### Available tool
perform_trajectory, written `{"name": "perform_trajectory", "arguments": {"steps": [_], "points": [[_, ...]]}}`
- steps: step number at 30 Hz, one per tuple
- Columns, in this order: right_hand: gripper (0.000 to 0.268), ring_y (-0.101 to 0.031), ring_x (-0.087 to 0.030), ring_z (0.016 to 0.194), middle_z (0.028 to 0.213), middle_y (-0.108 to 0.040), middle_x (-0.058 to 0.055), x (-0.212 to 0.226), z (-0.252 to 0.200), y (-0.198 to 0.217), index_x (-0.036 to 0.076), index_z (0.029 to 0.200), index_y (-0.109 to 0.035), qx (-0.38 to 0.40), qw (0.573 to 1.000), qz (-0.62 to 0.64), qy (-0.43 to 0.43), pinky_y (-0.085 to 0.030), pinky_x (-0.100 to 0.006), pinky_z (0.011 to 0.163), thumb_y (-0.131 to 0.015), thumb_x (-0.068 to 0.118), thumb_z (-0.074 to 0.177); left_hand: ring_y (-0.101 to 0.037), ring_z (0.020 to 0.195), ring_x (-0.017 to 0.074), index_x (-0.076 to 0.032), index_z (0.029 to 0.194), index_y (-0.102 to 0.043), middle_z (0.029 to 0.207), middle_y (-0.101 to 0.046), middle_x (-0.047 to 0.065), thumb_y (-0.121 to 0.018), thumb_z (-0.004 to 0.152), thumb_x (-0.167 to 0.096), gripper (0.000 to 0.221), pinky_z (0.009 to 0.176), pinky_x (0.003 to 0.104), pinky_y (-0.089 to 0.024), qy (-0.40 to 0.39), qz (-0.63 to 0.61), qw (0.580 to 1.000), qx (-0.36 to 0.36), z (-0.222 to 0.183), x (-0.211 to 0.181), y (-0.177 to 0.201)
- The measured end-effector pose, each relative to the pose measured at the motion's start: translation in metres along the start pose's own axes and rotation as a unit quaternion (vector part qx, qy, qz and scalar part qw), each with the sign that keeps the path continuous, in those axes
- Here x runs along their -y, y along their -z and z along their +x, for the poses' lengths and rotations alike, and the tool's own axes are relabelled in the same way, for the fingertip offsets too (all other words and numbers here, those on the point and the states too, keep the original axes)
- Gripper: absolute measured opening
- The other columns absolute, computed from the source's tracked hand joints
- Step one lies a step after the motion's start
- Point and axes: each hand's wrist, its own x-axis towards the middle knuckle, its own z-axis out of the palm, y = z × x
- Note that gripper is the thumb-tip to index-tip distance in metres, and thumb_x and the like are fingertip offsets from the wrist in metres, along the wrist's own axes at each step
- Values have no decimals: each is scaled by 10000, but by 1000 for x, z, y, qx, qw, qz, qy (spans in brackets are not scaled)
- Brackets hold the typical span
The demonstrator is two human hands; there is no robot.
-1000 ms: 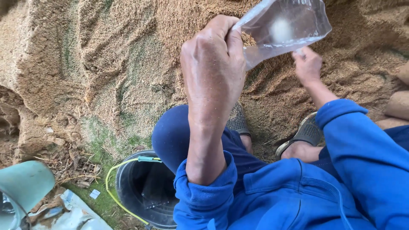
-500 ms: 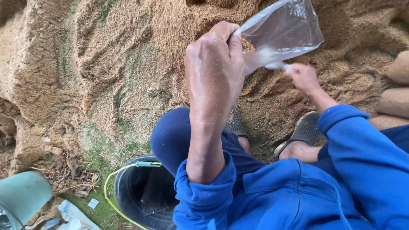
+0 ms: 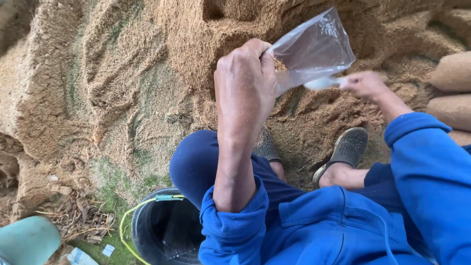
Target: The person is sitting on the ground, using a small scoop to fill small plastic bags with grain from a large pile.
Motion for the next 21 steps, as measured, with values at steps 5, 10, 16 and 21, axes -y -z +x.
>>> {"name": "perform_trajectory", "arguments": {"steps": [5,10,16,21], "points": [[235,-421,-149,560,846,-716,-119,-20,4,1,126,1211,-773,92,981,-165,-38,-370,-263,514,-677,218,1017,-567,368,97,-4,770,-719,578,-691,80,-621,879,14,147,290,221,-476,-20,-45,998,48,-3,-3,-7],[187,-582,-237,804,1141,-742,-117,-32,19,11,196,1169,-775,-117,985,-125,32,-473,-407,674,-691,204,1002,-630,413,123,2,821,-760,655,-748,107,-627,874,-11,144,346,261,-529,-5,-36,996,79,-5,-20,-17],[424,-675,-434,1115,1105,-750,-247,-24,-18,-16,31,1173,-768,8,991,-87,97,-528,-559,988,-790,90,754,-737,705,294,-24,880,-762,748,-737,169,-566,910,-32,198,670,427,-576,34,-92,982,161,-13,-45,-19],[281,-732,-392,1021,977,-789,-173,-58,-3,-40,92,1080,-811,-107,983,-135,-58,-577,-527,833,-682,192,852,-737,845,443,-53,877,-772,818,-745,204,-603,855,-75,171,706,540,-564,16,-31,981,192,-22,-39,-53]]}}
